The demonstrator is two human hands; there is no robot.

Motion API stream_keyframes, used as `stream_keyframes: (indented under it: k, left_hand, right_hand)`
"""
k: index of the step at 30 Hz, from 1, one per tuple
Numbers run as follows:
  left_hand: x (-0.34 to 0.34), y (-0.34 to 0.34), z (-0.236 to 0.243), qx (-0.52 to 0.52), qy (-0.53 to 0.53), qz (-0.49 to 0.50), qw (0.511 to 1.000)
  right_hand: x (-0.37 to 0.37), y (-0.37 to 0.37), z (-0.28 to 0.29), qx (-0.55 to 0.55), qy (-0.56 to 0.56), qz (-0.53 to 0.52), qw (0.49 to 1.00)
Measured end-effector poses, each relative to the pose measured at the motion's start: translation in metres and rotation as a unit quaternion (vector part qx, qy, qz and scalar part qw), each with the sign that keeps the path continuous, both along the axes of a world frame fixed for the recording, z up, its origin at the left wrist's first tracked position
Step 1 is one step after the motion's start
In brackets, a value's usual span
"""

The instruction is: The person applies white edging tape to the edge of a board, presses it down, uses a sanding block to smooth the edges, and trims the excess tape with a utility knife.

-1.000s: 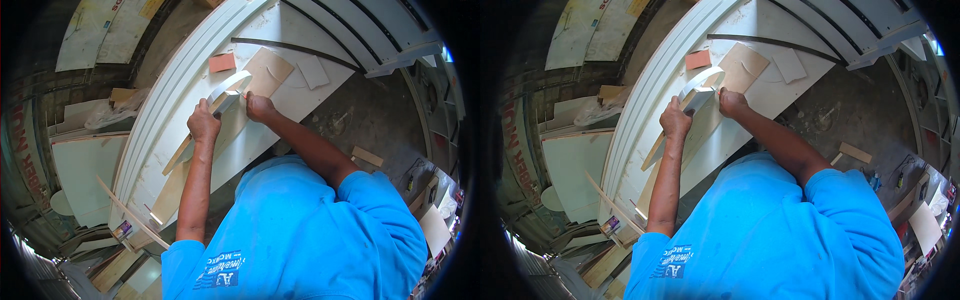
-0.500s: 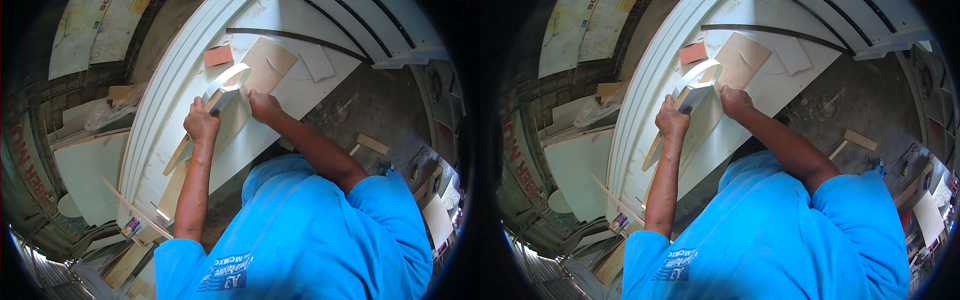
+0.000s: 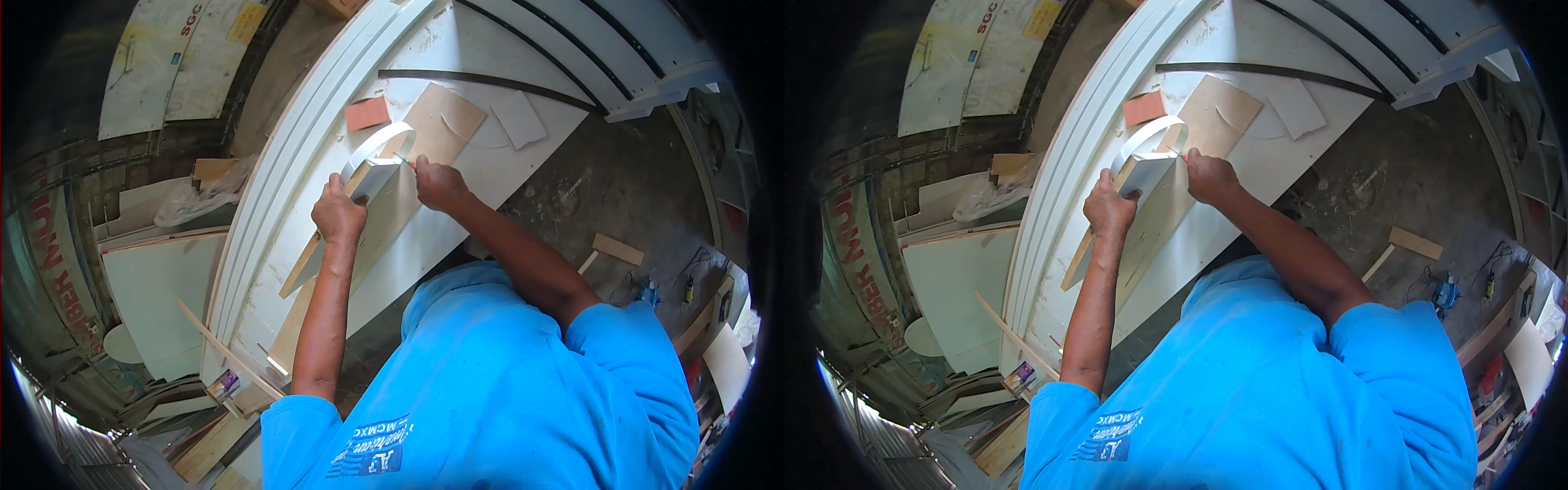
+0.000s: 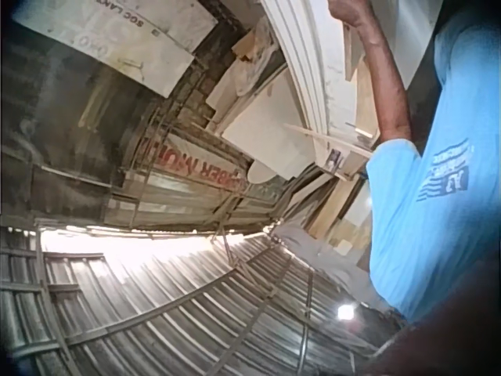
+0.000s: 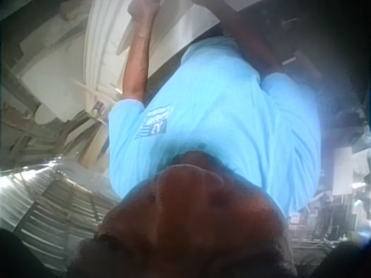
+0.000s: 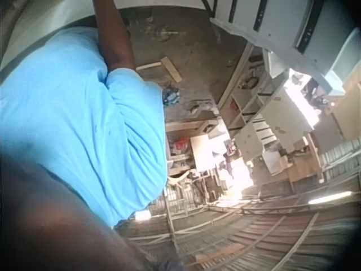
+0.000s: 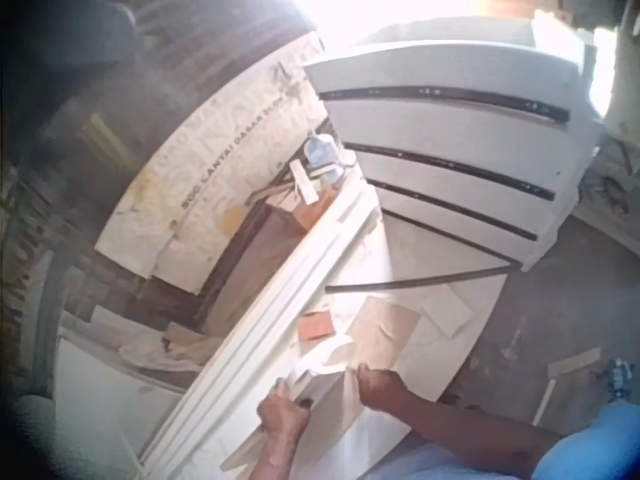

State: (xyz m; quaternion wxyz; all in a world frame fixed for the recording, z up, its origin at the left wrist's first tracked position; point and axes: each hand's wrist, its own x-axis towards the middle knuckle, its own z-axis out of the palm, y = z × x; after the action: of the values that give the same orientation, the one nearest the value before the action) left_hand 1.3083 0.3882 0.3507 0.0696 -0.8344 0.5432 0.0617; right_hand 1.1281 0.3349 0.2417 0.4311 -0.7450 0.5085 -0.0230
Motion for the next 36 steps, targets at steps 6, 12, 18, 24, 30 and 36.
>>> stream_keyframes:
  k: [6, 12, 18, 24, 30, 36]
  left_hand:
    - [-0.001, -0.001, 0.001, 0.004, 0.002, -0.002, 1.000]
    - [-0.003, 0.002, -0.004, -0.012, 0.003, -0.006, 1.000]
    - [-0.010, 0.006, -0.007, -0.025, -0.003, 0.001, 1.000]
    - [-0.014, 0.009, -0.006, -0.036, -0.012, -0.003, 0.999]
    - [-0.011, 0.009, -0.007, -0.032, -0.014, -0.005, 0.999]
    - [-0.009, 0.004, 0.000, -0.019, 0.001, 0.005, 1.000]
  right_hand:
    - [0.013, -0.005, -0.017, -0.009, 0.017, 0.024, 1.000]
    - [0.017, -0.007, -0.010, 0.015, 0.057, 0.042, 0.997]
    - [0.018, -0.007, 0.001, 0.075, 0.089, 0.027, 0.993]
    - [0.009, -0.006, 0.006, 0.090, 0.086, 0.022, 0.992]
    - [-0.001, 0.014, -0.007, 0.070, 0.042, -0.008, 0.997]
    - [-0.038, 0.010, -0.016, 0.017, 0.035, 0.049, 0.998]
